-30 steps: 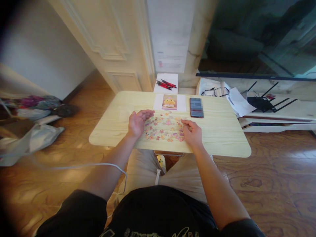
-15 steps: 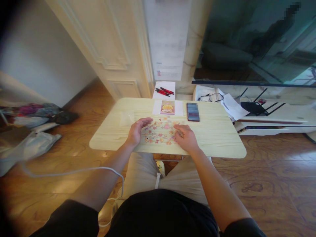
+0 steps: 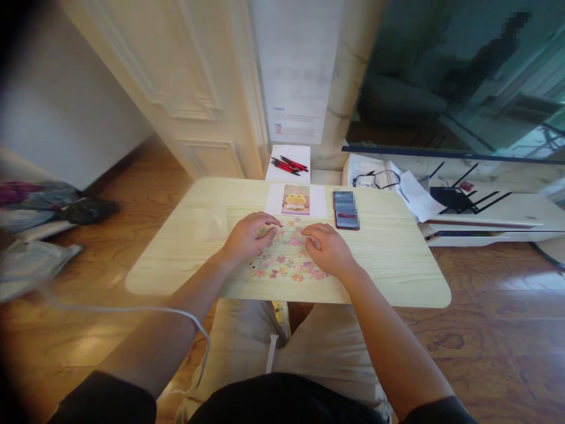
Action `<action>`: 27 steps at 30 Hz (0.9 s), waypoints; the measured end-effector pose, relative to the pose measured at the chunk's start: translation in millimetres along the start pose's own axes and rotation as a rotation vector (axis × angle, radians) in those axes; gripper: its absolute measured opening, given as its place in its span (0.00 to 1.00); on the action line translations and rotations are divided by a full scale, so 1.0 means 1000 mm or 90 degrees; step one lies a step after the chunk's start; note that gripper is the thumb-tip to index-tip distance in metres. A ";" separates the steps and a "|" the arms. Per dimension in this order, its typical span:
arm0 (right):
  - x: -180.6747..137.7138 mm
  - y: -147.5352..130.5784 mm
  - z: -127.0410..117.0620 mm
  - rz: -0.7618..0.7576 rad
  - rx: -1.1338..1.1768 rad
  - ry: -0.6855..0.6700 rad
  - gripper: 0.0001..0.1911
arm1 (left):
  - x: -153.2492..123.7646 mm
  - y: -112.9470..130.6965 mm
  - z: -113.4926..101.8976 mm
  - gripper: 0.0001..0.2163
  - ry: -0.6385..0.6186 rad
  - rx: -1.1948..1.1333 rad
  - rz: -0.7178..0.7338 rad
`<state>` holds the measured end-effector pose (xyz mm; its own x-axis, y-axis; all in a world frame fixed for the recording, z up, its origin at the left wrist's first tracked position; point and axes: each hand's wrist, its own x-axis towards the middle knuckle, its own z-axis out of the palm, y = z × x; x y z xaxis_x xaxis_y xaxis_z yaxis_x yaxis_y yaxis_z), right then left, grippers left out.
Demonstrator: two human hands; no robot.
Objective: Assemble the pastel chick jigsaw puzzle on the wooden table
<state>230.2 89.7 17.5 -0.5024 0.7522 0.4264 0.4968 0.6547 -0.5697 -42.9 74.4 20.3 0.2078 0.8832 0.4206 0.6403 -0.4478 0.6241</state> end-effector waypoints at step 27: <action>0.001 0.043 -0.005 0.123 -0.012 0.166 0.18 | 0.001 -0.017 0.015 0.13 -0.017 0.160 0.033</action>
<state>254.6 119.0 -3.3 -0.2009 0.8547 0.4786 0.5791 0.4977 -0.6457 -42.0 84.9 0.3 0.2629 0.8644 0.4285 0.7910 -0.4474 0.4172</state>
